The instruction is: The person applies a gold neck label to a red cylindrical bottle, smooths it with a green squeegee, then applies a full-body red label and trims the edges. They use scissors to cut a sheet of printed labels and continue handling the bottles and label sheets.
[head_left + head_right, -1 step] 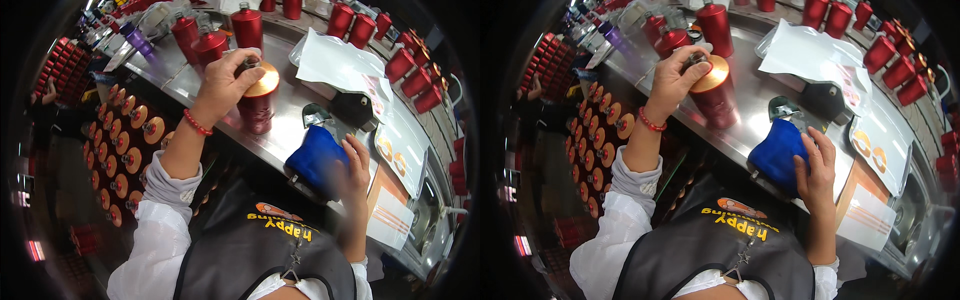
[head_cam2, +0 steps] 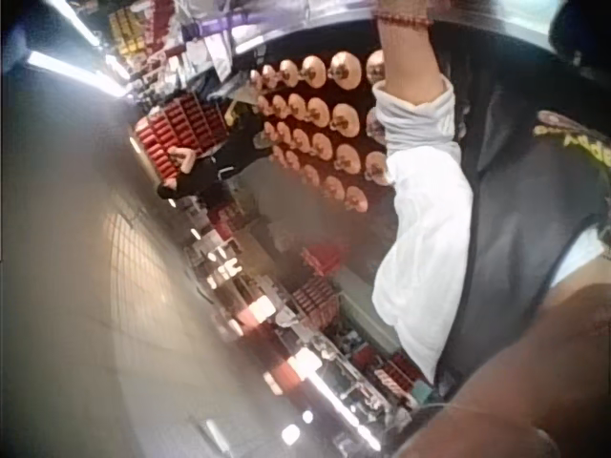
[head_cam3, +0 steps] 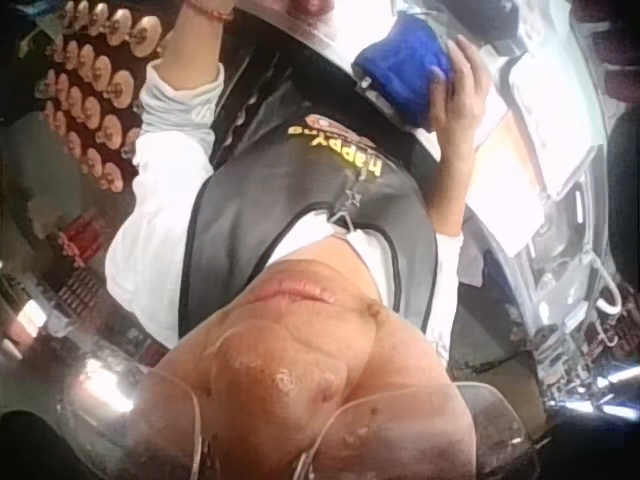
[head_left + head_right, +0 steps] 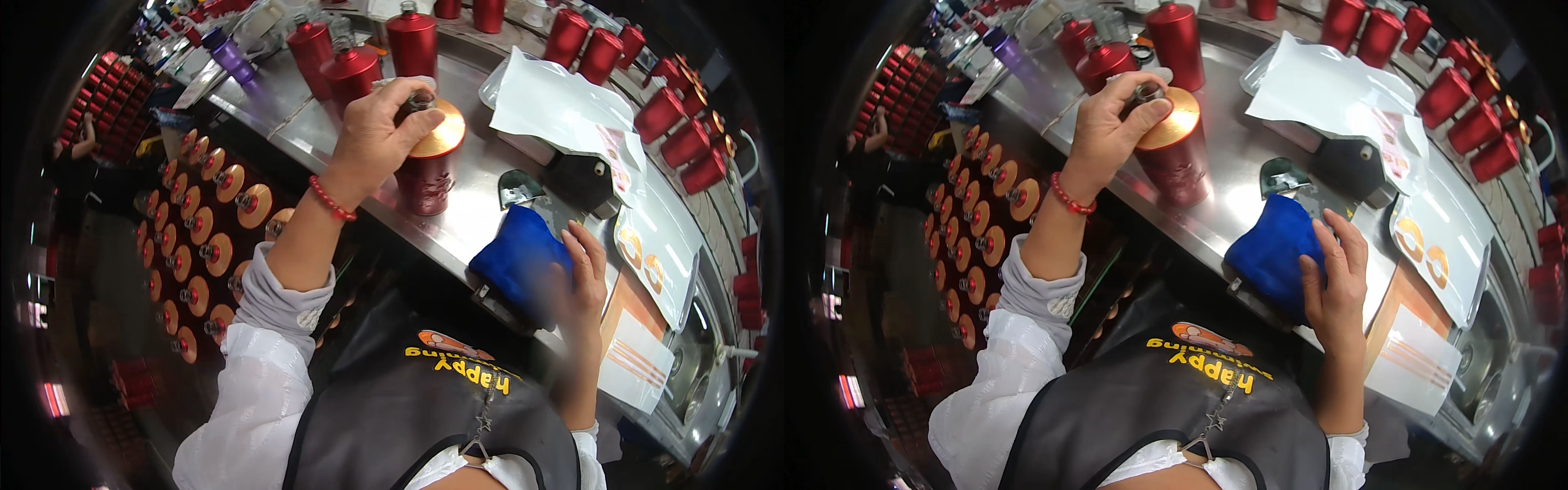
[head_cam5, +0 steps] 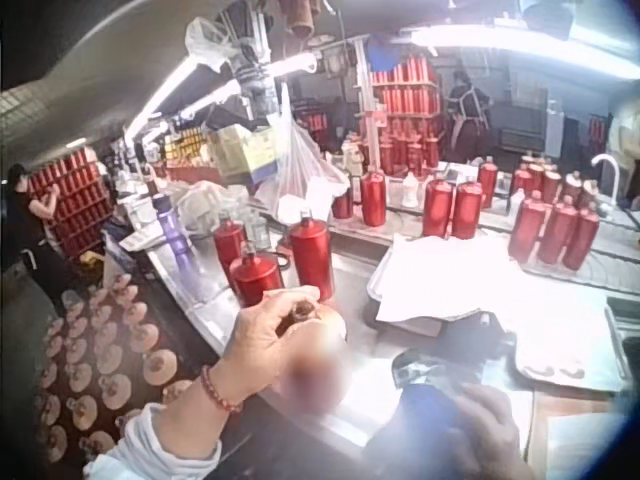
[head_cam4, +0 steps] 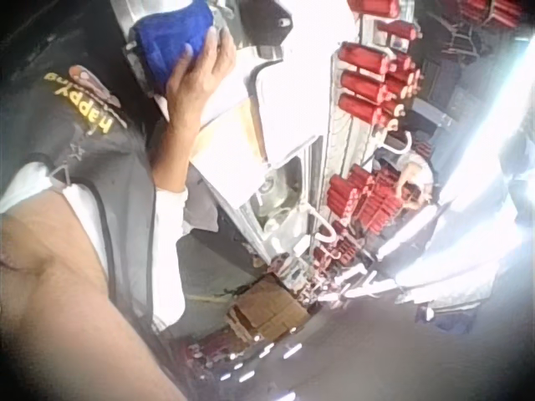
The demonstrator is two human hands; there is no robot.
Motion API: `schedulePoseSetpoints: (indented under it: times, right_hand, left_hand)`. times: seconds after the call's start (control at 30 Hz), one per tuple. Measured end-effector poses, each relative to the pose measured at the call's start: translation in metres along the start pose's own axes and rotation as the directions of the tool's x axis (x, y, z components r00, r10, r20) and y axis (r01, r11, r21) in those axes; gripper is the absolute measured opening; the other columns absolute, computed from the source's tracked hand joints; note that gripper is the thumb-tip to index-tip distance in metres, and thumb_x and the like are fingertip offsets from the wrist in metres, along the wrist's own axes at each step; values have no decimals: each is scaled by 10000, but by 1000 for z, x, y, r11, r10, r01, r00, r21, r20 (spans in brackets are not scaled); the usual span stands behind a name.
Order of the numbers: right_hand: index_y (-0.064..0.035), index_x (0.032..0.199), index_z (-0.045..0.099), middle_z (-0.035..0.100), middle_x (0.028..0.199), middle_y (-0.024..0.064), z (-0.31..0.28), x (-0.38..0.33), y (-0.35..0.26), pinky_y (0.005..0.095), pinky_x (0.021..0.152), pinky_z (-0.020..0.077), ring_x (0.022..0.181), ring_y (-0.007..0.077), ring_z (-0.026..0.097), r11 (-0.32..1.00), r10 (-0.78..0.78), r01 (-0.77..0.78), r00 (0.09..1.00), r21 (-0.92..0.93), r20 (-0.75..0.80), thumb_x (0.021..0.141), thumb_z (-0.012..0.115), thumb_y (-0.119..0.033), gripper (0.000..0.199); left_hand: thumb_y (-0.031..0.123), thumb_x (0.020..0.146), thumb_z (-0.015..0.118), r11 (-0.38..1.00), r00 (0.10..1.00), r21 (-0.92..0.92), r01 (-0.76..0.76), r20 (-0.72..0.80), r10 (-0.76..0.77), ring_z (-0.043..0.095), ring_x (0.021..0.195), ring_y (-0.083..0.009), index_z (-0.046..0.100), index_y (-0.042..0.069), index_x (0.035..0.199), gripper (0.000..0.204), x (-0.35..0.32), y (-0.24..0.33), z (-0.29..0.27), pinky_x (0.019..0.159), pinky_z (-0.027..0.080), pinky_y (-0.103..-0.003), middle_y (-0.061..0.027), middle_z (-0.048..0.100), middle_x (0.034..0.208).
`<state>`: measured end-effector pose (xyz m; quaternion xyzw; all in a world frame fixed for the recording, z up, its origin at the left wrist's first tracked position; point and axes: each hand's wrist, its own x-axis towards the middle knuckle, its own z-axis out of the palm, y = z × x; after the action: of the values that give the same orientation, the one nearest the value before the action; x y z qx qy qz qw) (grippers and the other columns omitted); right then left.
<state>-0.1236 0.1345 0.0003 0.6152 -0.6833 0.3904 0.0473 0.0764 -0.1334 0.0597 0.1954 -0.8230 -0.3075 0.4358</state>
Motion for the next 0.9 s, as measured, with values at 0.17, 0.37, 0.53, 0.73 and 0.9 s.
schedulePoseSetpoints:
  times: [0.17, 0.37, 0.53, 0.73, 0.9]
  right_hand:
    - [6, 1256, 601, 556, 1340, 195, -18, 11, -14, 388, 979, 462, 1214, 332, 558, 988, 97, -107, 990, 111, 99, 924, 613, -38, 335]
    - [-2, 1298, 580, 574, 1361, 163, -33, 27, -9, 409, 1080, 394, 1271, 318, 537, 969, -241, 230, 962, 89, 131, 1005, 549, -172, 340]
    - [-1, 1302, 578, 595, 1340, 171, -21, 38, -32, 419, 1082, 391, 1267, 323, 547, 909, -399, 365, 900, 199, 173, 1009, 532, -150, 332]
    - [-20, 1308, 577, 579, 1353, 171, 7, 31, -63, 417, 1089, 386, 1278, 302, 540, 871, -410, 313, 887, 378, 211, 1011, 501, -89, 315]
    - [-9, 1306, 572, 580, 1351, 153, 35, 31, -93, 391, 1087, 385, 1271, 278, 542, 851, -447, 318, 857, 418, 258, 984, 523, -28, 326]
  left_hand:
    - [226, 911, 720, 988, 960, 154, -23, -272, 65, 624, 823, -106, 666, 47, 1067, 243, -35, 40, -8, 754, 507, -258, -42, 679, 908]
    - [182, 971, 645, 930, 910, -367, -32, -395, -124, 681, 846, -152, 665, 3, 1091, 217, -100, 113, -88, 796, 535, -256, -64, 718, 944]
    - [233, 984, 603, 990, 882, -117, 79, -455, -124, 661, 936, -211, 634, -2, 1093, 261, -191, 236, -195, 799, 552, -333, -140, 675, 1102]
    - [255, 984, 618, 713, 504, 278, 644, -855, -122, 636, 1037, -142, 673, -2, 1170, 322, -332, 297, -303, 938, 479, -282, -104, 695, 1113]
    - [407, 902, 699, 229, 345, 329, 916, -938, -35, 649, 921, -121, 717, 57, 1101, 402, -438, 224, -329, 856, 491, -281, -56, 731, 975]
